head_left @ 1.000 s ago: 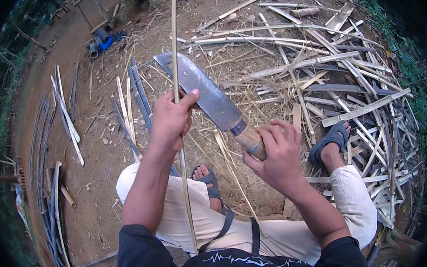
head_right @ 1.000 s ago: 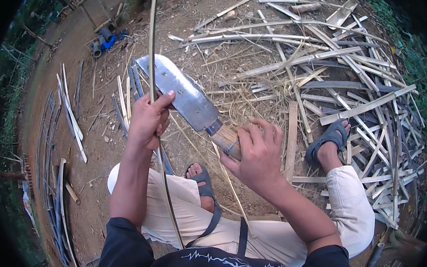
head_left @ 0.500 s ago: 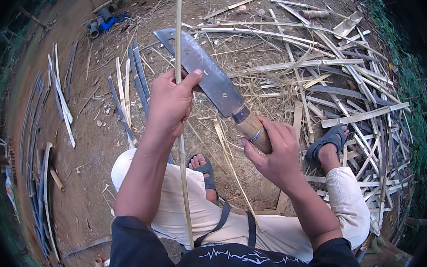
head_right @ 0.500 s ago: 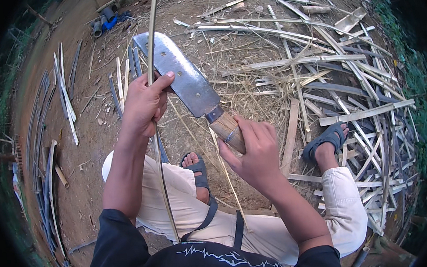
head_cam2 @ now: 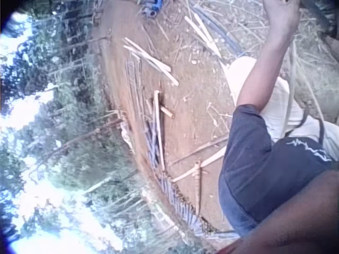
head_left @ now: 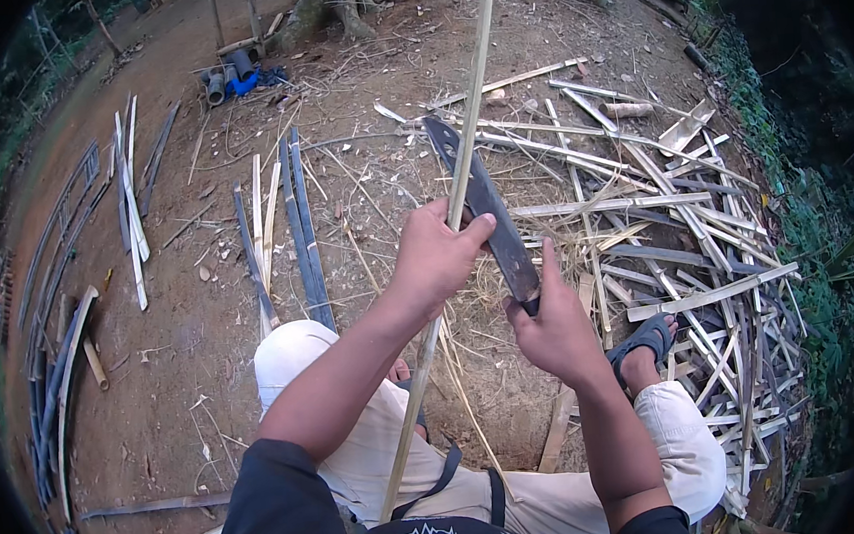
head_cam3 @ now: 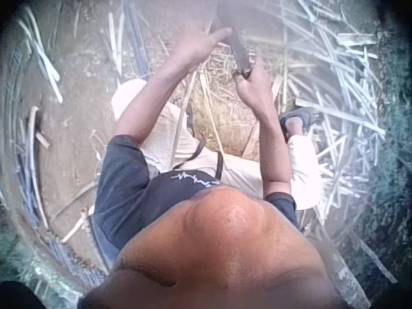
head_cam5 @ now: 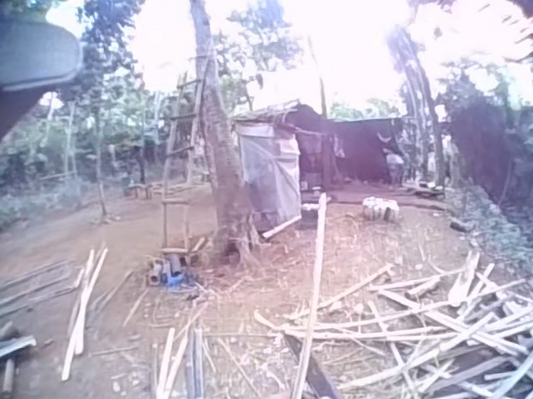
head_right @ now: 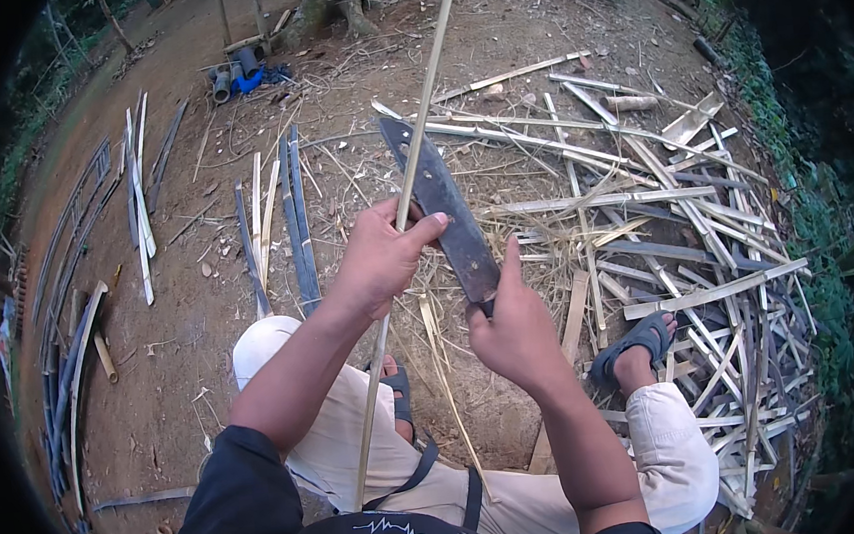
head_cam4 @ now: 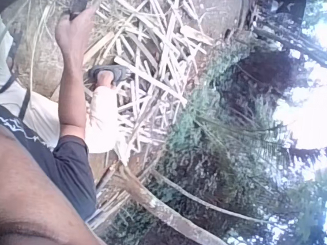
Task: The person shaves strips of wood with a machete while sitting on the ground. They hold the wood strip with one hand and draw the blade along the surface to remove thin layers, occasionally using a white cloth to wipe their head.
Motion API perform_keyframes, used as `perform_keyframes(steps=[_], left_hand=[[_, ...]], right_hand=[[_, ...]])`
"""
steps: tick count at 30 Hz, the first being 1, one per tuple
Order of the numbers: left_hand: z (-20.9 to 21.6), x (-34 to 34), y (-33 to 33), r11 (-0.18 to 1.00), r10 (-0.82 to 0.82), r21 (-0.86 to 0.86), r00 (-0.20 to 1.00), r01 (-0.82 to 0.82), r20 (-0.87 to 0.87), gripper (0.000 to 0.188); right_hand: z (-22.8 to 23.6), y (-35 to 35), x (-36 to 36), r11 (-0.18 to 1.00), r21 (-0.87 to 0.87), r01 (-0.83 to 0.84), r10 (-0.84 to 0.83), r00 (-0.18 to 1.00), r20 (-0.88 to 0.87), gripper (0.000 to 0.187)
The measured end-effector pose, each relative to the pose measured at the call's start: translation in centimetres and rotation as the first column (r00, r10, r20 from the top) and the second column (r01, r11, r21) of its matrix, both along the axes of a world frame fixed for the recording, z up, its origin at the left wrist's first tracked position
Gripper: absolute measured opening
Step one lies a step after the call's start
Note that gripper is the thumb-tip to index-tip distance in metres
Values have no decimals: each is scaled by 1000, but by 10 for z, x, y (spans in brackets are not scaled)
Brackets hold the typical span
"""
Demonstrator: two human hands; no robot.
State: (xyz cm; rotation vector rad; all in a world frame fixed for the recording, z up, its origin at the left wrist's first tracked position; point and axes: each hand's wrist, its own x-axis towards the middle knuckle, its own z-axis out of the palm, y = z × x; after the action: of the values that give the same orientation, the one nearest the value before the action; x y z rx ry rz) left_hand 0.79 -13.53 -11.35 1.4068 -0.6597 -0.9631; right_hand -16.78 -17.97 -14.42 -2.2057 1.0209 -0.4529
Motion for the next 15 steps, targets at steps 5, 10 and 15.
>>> perform_keyframes(steps=[5,10,15], left_hand=[[46,9,2,994,-88,56,994,91,-62,46],[76,58,-21,982,-83,-181,980,50,-180,49],[128,86,-42,915,147,-373,988,-152,-41,38]], right_hand=[[10,6,-18,893,332,303,-352,931,98,72],[-8,26,-42,746,645,169,-437,854,281,56],[-14,50,-39,714,698,-44,-363,830,424,52]])
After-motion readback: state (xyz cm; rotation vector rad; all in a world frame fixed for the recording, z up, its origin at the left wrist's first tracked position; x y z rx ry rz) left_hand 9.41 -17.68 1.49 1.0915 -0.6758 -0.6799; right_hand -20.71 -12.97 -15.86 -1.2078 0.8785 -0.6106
